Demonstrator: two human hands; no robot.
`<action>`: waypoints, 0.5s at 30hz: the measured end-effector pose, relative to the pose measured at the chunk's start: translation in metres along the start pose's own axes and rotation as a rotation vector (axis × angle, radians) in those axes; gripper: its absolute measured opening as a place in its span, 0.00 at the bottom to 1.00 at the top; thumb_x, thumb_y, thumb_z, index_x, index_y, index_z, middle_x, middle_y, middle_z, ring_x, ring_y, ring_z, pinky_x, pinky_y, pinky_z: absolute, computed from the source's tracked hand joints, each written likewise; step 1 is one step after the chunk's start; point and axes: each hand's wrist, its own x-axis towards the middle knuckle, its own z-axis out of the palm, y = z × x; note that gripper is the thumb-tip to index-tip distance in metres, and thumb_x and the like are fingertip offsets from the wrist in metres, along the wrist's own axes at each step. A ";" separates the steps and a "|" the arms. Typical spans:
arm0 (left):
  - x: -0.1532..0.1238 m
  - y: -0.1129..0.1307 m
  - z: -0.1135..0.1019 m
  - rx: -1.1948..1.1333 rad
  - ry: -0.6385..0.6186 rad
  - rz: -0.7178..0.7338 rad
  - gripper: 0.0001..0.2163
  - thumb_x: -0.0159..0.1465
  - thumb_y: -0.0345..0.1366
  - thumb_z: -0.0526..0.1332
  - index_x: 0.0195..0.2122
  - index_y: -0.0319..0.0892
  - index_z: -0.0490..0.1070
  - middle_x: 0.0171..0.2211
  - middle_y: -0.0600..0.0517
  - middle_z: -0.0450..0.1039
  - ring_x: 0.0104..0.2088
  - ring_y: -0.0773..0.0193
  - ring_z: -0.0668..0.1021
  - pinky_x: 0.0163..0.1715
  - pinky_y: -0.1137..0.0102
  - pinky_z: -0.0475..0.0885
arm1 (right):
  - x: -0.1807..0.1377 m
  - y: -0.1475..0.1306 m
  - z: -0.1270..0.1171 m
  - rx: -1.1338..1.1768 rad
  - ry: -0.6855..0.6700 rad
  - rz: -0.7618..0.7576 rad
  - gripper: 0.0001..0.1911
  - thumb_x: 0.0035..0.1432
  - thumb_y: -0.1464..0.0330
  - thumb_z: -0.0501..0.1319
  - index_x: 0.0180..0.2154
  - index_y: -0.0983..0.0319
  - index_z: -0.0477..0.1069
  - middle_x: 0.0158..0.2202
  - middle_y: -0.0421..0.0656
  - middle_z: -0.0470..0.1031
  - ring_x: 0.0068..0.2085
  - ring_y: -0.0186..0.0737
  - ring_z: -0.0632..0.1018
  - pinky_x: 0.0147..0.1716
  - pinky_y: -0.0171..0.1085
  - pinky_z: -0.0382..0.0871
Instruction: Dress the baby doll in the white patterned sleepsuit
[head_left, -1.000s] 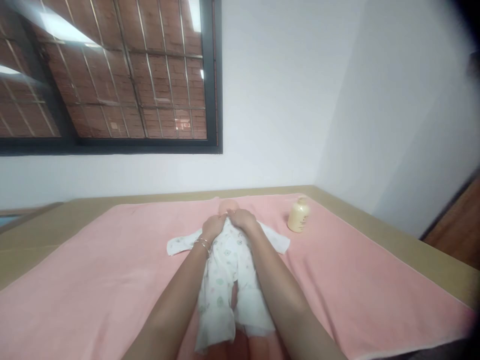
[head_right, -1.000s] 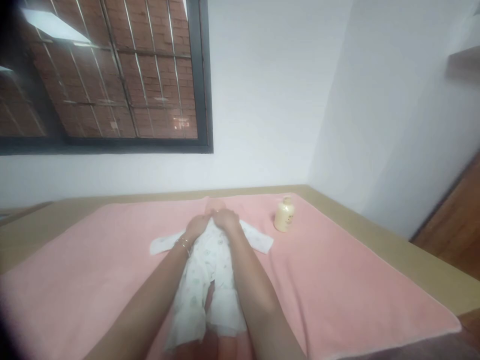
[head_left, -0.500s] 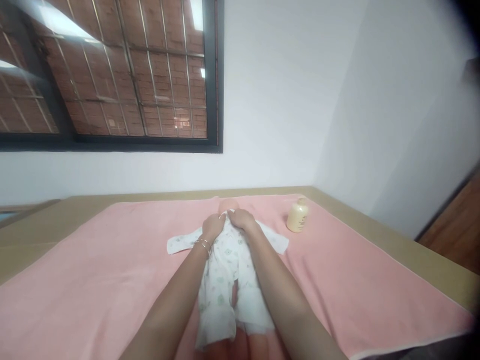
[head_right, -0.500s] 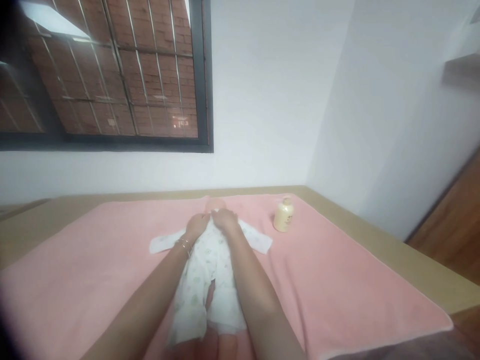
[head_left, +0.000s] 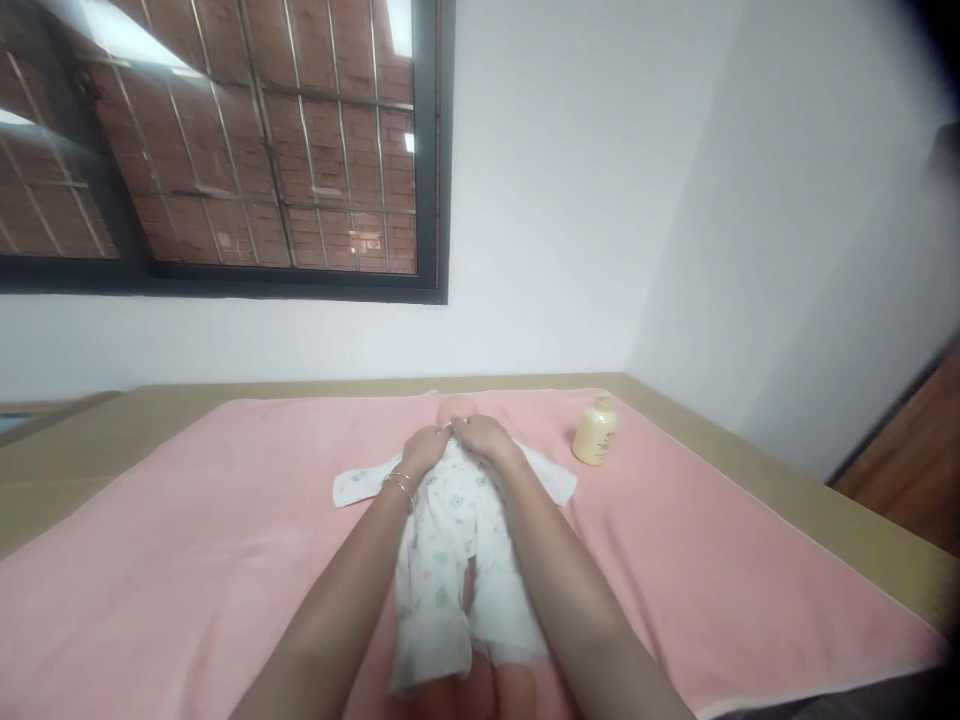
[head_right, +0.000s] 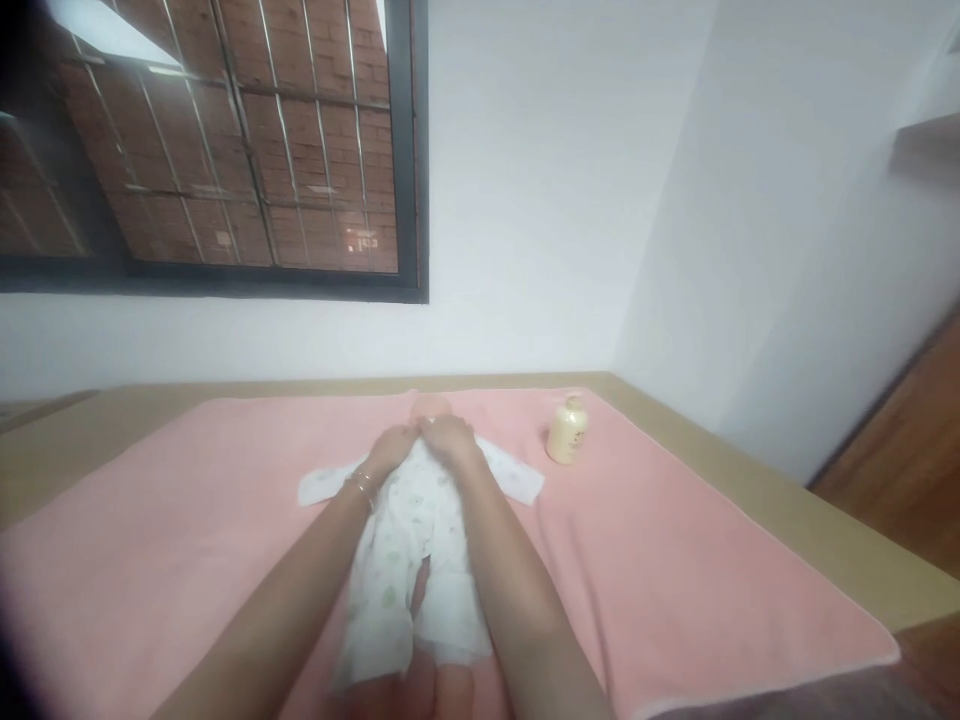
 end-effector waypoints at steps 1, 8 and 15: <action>0.000 0.001 -0.001 0.006 0.002 0.006 0.27 0.65 0.54 0.43 0.35 0.39 0.75 0.39 0.41 0.77 0.38 0.54 0.77 0.36 0.68 0.65 | -0.001 -0.002 0.001 -0.029 0.011 0.003 0.38 0.62 0.47 0.35 0.51 0.65 0.69 0.53 0.54 0.69 0.54 0.55 0.68 0.52 0.47 0.58; -0.001 0.016 0.005 0.084 0.154 0.098 0.19 0.65 0.44 0.48 0.36 0.38 0.75 0.38 0.40 0.77 0.40 0.56 0.77 0.37 0.69 0.65 | 0.005 0.017 0.006 0.015 -0.042 0.093 0.38 0.63 0.47 0.34 0.56 0.63 0.65 0.57 0.52 0.65 0.56 0.52 0.67 0.52 0.46 0.58; -0.005 0.014 -0.005 0.069 -0.031 -0.060 0.26 0.65 0.51 0.43 0.42 0.38 0.74 0.45 0.38 0.75 0.44 0.50 0.77 0.39 0.66 0.66 | 0.006 0.006 0.005 -0.071 -0.031 0.088 0.37 0.62 0.47 0.37 0.52 0.64 0.70 0.52 0.54 0.70 0.53 0.56 0.70 0.50 0.50 0.60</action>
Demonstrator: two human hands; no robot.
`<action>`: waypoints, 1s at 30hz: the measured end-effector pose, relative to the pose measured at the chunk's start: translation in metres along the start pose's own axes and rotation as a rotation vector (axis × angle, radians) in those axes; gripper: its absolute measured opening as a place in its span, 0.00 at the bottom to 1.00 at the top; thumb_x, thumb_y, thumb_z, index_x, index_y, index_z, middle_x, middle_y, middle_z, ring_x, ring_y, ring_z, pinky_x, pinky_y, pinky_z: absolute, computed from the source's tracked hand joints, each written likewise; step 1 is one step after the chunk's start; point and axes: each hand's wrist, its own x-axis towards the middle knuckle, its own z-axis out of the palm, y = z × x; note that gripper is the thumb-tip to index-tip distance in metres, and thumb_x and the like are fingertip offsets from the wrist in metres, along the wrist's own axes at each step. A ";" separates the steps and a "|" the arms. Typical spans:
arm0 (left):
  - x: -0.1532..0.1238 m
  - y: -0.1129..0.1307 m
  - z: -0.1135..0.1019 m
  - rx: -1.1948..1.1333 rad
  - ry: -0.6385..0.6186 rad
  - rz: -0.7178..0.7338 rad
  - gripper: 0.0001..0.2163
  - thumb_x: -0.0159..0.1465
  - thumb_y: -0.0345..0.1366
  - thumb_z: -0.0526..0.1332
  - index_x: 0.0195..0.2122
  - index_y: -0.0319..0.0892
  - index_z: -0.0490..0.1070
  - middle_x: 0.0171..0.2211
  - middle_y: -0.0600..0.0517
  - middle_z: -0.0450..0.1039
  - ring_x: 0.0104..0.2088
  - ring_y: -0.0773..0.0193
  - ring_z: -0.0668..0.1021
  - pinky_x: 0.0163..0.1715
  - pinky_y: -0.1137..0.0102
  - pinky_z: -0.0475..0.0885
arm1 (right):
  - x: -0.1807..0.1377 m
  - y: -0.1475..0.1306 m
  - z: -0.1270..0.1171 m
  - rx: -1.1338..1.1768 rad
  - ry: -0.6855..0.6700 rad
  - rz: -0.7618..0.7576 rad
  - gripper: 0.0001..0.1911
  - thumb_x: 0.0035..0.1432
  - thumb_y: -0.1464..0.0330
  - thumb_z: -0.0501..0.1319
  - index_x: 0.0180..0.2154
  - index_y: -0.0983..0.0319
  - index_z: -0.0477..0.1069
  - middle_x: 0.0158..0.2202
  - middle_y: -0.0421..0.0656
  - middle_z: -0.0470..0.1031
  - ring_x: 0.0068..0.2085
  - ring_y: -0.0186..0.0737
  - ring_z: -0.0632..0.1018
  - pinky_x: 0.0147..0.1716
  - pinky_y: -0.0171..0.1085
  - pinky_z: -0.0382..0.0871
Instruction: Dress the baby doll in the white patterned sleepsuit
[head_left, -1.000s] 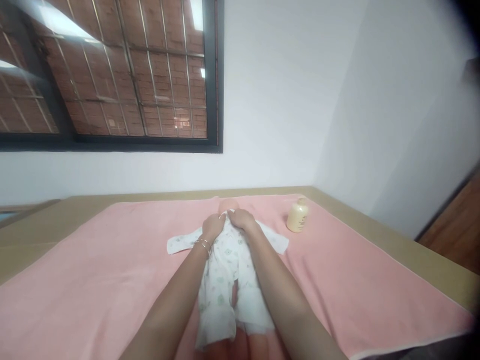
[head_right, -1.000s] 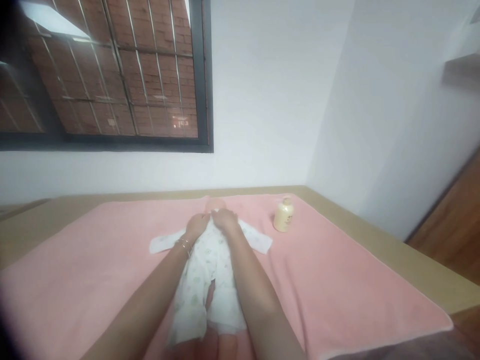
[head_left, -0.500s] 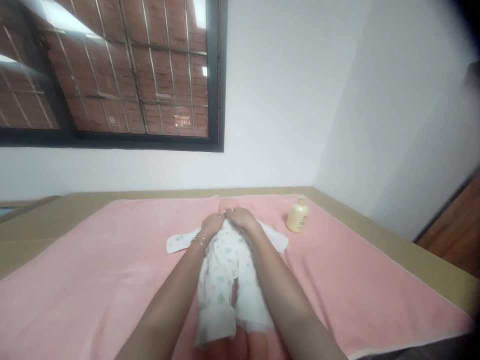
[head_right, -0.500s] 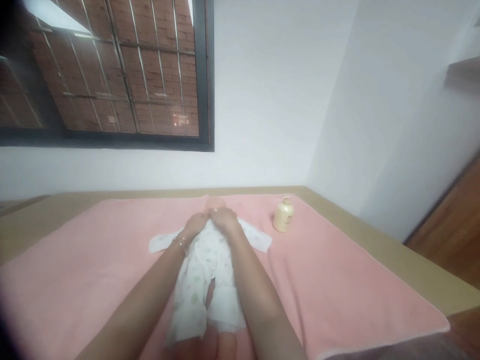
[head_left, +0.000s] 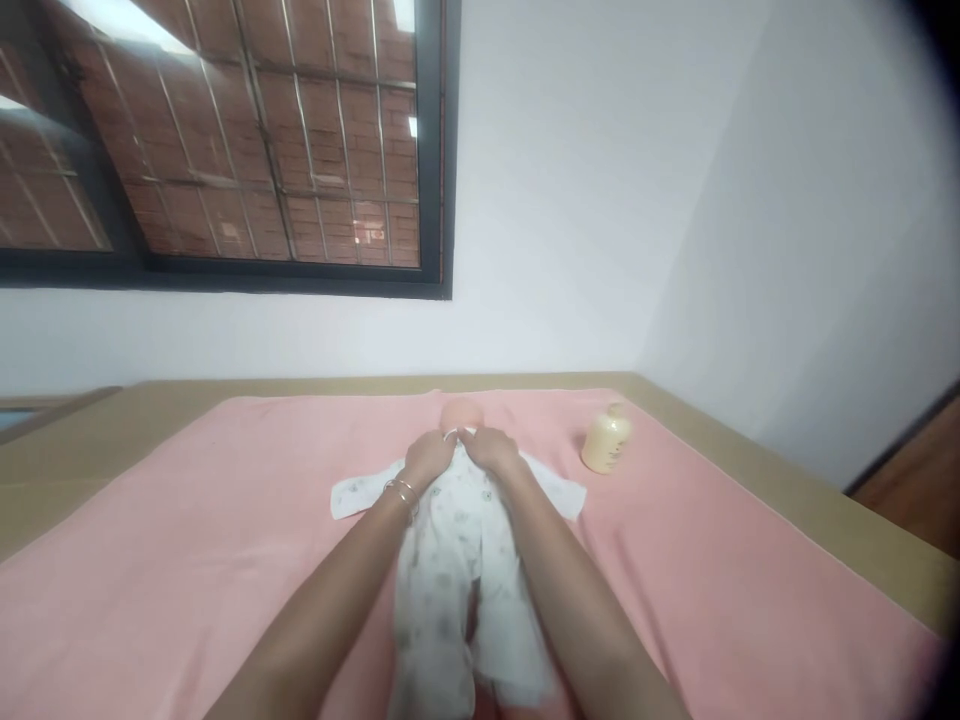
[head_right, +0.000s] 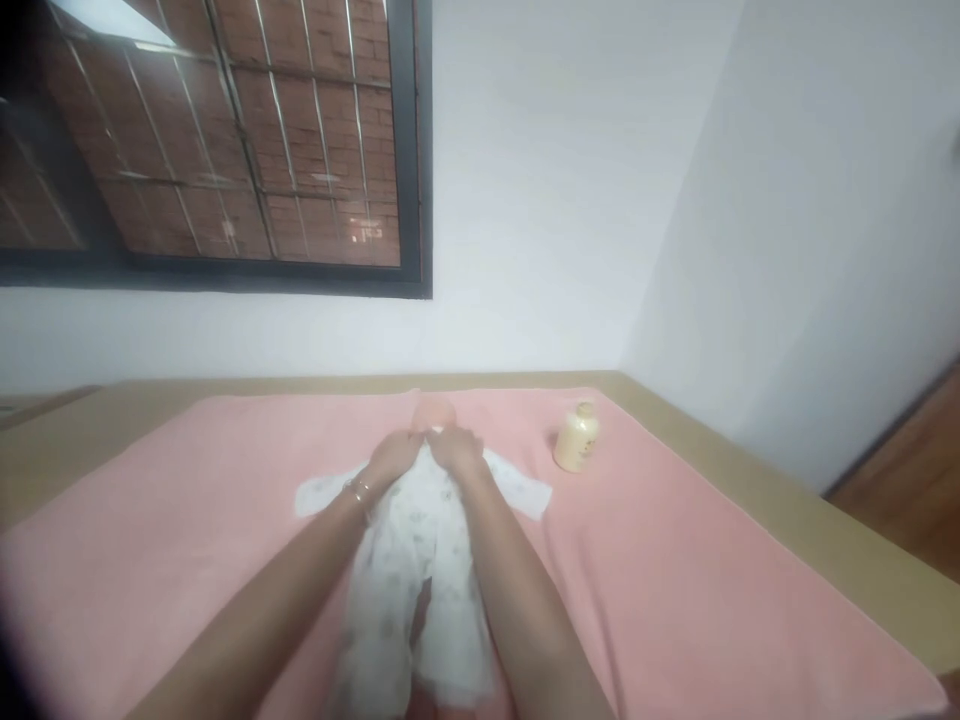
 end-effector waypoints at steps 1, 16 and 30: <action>0.000 -0.001 -0.002 0.007 -0.012 0.004 0.26 0.65 0.51 0.43 0.42 0.38 0.74 0.46 0.38 0.75 0.45 0.50 0.76 0.40 0.66 0.66 | 0.000 -0.002 -0.001 -0.025 0.000 -0.005 0.37 0.62 0.47 0.37 0.51 0.64 0.70 0.51 0.54 0.71 0.53 0.56 0.70 0.50 0.50 0.61; 0.019 -0.030 0.021 0.164 0.147 0.210 0.20 0.67 0.41 0.43 0.30 0.43 0.73 0.31 0.44 0.75 0.31 0.59 0.75 0.32 0.67 0.65 | 0.001 0.007 0.005 -0.247 0.156 -0.297 0.34 0.64 0.52 0.35 0.36 0.63 0.75 0.34 0.55 0.77 0.38 0.51 0.77 0.39 0.44 0.65; 0.019 -0.023 0.017 0.118 0.010 0.225 0.18 0.66 0.41 0.45 0.30 0.43 0.72 0.31 0.46 0.74 0.31 0.60 0.74 0.34 0.67 0.66 | -0.003 0.007 0.000 -0.227 0.108 -0.218 0.36 0.63 0.48 0.36 0.39 0.64 0.74 0.38 0.56 0.76 0.43 0.53 0.75 0.44 0.46 0.61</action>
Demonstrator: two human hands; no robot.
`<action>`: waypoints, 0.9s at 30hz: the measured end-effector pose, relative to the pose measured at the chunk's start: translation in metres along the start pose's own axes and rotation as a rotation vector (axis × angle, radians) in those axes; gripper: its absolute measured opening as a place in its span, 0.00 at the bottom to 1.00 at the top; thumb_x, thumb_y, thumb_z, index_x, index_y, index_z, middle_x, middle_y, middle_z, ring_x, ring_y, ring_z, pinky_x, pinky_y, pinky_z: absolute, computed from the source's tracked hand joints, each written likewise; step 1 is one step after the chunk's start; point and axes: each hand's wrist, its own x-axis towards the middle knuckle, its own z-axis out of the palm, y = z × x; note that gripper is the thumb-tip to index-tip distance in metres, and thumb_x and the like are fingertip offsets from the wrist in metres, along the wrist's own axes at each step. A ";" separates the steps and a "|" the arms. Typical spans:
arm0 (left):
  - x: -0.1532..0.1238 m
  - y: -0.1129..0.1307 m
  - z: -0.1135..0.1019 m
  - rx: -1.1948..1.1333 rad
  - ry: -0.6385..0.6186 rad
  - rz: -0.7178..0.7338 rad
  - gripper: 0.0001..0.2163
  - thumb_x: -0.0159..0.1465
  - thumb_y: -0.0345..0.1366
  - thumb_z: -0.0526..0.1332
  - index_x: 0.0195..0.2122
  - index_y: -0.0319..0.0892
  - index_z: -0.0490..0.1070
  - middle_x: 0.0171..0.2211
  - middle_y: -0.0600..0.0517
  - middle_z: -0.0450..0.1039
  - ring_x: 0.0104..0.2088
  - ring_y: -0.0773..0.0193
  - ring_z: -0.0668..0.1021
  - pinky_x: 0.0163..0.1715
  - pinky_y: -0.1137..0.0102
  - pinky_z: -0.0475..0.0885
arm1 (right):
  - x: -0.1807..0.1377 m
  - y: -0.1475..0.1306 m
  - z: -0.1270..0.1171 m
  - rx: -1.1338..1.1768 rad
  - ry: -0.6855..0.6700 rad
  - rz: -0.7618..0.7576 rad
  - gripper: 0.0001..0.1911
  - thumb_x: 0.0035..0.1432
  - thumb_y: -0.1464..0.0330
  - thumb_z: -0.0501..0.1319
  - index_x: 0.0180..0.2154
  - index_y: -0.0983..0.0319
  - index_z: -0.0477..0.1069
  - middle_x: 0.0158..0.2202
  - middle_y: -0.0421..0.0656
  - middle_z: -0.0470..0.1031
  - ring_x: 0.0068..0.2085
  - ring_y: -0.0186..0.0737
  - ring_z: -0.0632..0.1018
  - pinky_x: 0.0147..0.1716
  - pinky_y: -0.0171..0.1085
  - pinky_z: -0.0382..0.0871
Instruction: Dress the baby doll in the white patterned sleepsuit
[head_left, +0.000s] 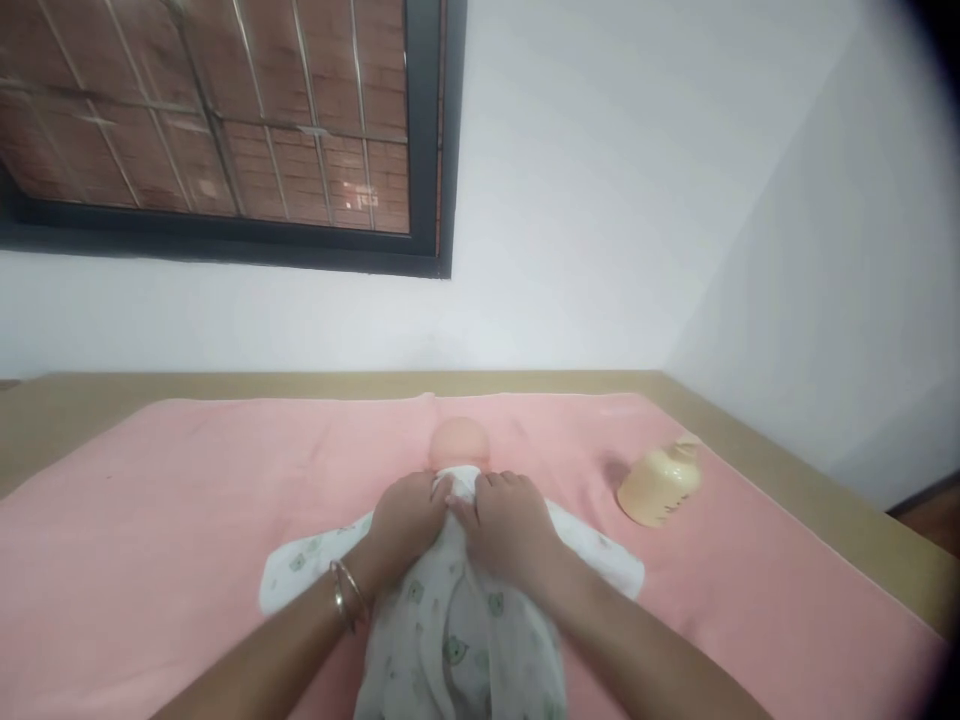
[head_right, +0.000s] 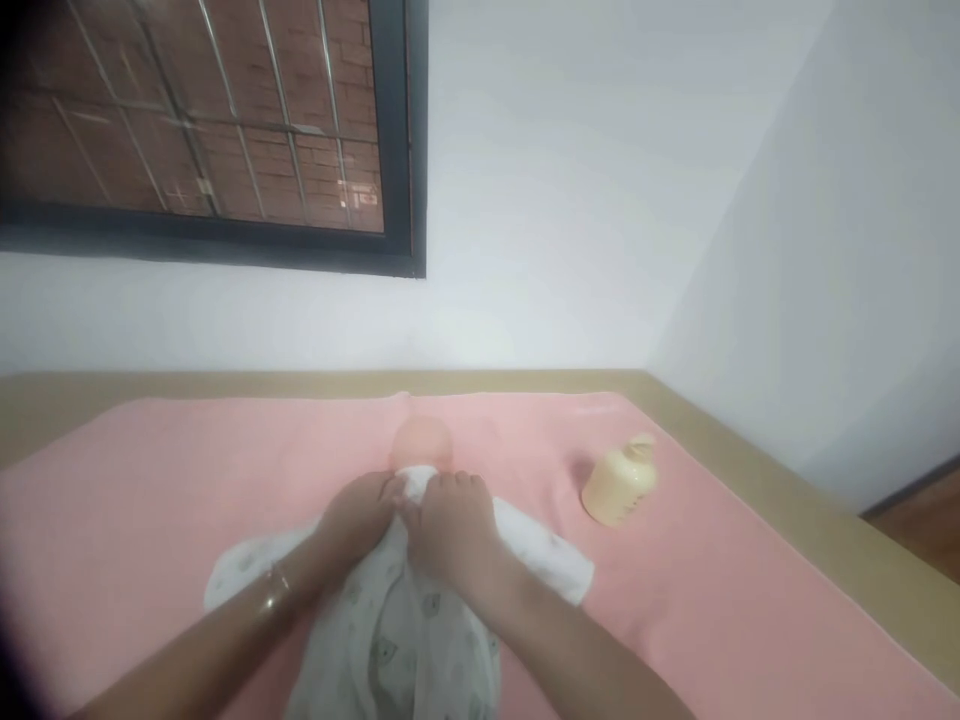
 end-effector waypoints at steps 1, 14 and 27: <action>-0.001 0.000 0.001 0.012 0.023 0.024 0.17 0.66 0.41 0.45 0.30 0.42 0.72 0.30 0.45 0.74 0.32 0.59 0.74 0.35 0.67 0.66 | 0.000 0.001 0.000 0.012 -0.003 0.012 0.36 0.62 0.47 0.35 0.39 0.64 0.73 0.38 0.56 0.76 0.43 0.53 0.75 0.43 0.45 0.61; -0.006 0.001 0.002 0.128 0.125 0.084 0.21 0.68 0.41 0.41 0.29 0.42 0.72 0.29 0.45 0.73 0.30 0.59 0.73 0.33 0.65 0.65 | -0.004 0.012 0.000 0.024 -0.034 -0.077 0.28 0.66 0.57 0.39 0.38 0.63 0.73 0.37 0.53 0.76 0.40 0.48 0.75 0.41 0.41 0.60; -0.008 0.010 -0.008 0.109 0.096 0.057 0.22 0.68 0.40 0.40 0.28 0.41 0.70 0.29 0.46 0.73 0.29 0.60 0.73 0.31 0.67 0.63 | -0.007 0.003 0.005 0.072 0.150 -0.071 0.24 0.66 0.61 0.41 0.34 0.63 0.73 0.34 0.49 0.76 0.40 0.43 0.73 0.38 0.36 0.60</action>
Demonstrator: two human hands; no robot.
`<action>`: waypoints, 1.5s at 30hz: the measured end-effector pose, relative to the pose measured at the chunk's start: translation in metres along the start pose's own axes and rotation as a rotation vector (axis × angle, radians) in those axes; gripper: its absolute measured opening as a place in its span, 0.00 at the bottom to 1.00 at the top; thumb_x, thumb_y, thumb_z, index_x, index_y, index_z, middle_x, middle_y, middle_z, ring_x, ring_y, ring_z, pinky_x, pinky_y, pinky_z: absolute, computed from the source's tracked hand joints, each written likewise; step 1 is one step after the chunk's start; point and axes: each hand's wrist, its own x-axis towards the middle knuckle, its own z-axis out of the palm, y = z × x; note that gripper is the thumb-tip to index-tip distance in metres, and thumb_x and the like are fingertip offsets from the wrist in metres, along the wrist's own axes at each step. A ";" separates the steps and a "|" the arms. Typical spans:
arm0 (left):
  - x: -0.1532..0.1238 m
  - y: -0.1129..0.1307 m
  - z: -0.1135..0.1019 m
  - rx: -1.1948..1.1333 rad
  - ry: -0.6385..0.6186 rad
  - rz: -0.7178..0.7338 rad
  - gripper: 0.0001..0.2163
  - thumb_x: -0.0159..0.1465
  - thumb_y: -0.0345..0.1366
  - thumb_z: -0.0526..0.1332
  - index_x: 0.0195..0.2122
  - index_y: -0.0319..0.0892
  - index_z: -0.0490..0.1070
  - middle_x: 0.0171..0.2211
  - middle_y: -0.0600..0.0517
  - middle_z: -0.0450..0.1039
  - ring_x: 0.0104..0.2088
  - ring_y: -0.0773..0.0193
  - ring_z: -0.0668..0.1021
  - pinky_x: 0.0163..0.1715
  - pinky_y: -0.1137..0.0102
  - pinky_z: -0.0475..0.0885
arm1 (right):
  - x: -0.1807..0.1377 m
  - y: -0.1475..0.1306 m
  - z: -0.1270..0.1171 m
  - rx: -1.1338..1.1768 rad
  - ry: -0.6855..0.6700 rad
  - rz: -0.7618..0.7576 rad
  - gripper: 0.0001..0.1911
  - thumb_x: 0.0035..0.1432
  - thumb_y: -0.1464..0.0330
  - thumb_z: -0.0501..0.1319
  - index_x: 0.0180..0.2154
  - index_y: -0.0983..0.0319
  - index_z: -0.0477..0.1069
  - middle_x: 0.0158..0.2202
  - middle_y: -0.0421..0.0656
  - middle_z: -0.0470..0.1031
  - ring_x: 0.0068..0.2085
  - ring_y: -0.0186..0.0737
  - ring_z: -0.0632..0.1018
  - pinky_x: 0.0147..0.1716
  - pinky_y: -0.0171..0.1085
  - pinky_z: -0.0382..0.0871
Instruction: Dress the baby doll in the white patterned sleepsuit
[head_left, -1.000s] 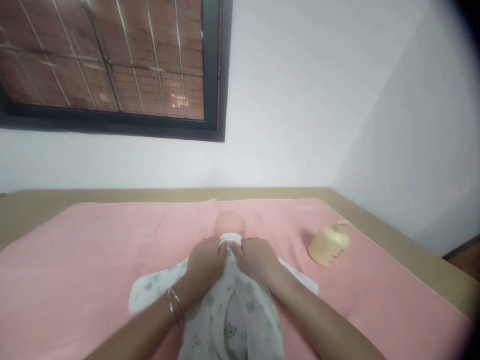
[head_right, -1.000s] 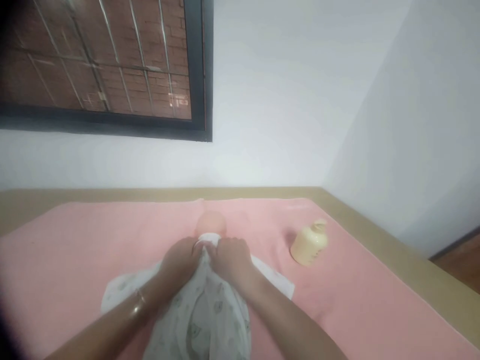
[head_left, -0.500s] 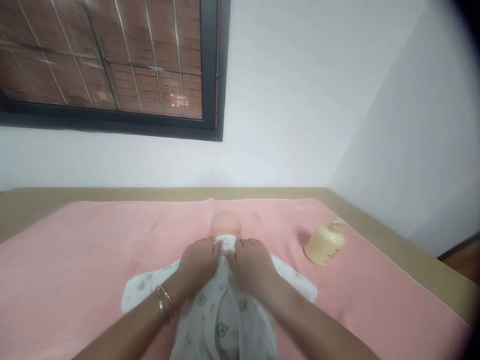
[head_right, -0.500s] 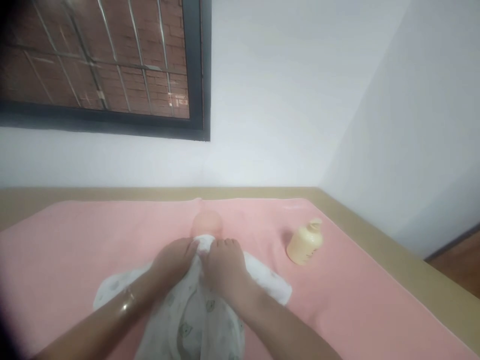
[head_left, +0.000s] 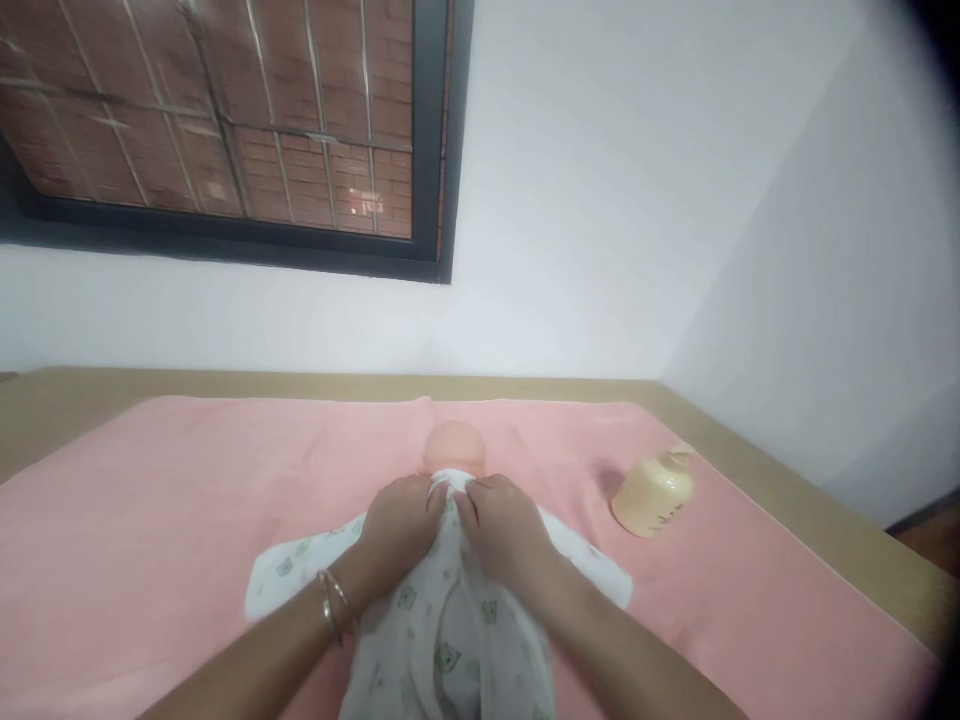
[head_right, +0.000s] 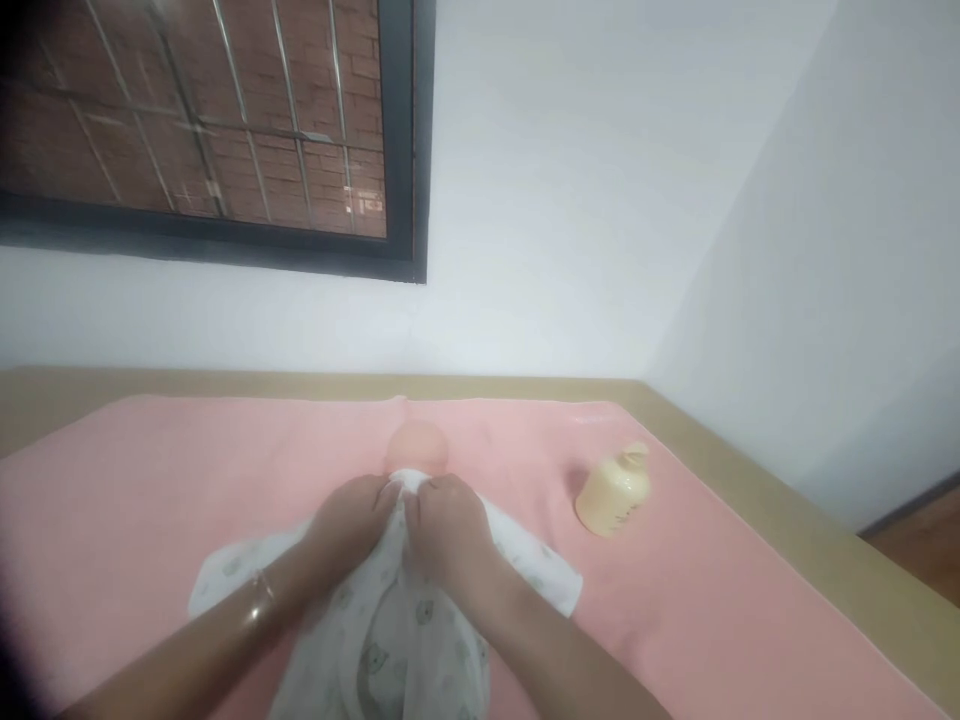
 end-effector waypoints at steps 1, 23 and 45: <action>-0.001 0.000 0.002 0.026 0.040 0.040 0.21 0.68 0.39 0.40 0.28 0.41 0.70 0.29 0.46 0.73 0.31 0.59 0.73 0.33 0.66 0.63 | 0.001 0.001 0.001 0.020 -0.015 0.039 0.25 0.66 0.60 0.41 0.34 0.63 0.74 0.35 0.49 0.76 0.39 0.43 0.74 0.37 0.36 0.60; 0.006 -0.002 0.006 -0.190 -0.045 -0.205 0.20 0.65 0.48 0.45 0.31 0.42 0.71 0.31 0.48 0.74 0.32 0.60 0.74 0.32 0.69 0.62 | 0.015 0.026 0.019 0.176 -0.151 0.217 0.34 0.62 0.46 0.38 0.35 0.61 0.73 0.33 0.48 0.76 0.33 0.41 0.74 0.30 0.35 0.57; 0.005 -0.003 0.005 -0.206 -0.045 -0.194 0.20 0.65 0.49 0.45 0.30 0.43 0.70 0.30 0.49 0.74 0.31 0.59 0.73 0.30 0.68 0.62 | 0.014 0.024 0.016 0.146 -0.154 0.228 0.33 0.63 0.47 0.39 0.35 0.62 0.73 0.34 0.48 0.76 0.35 0.43 0.74 0.30 0.36 0.58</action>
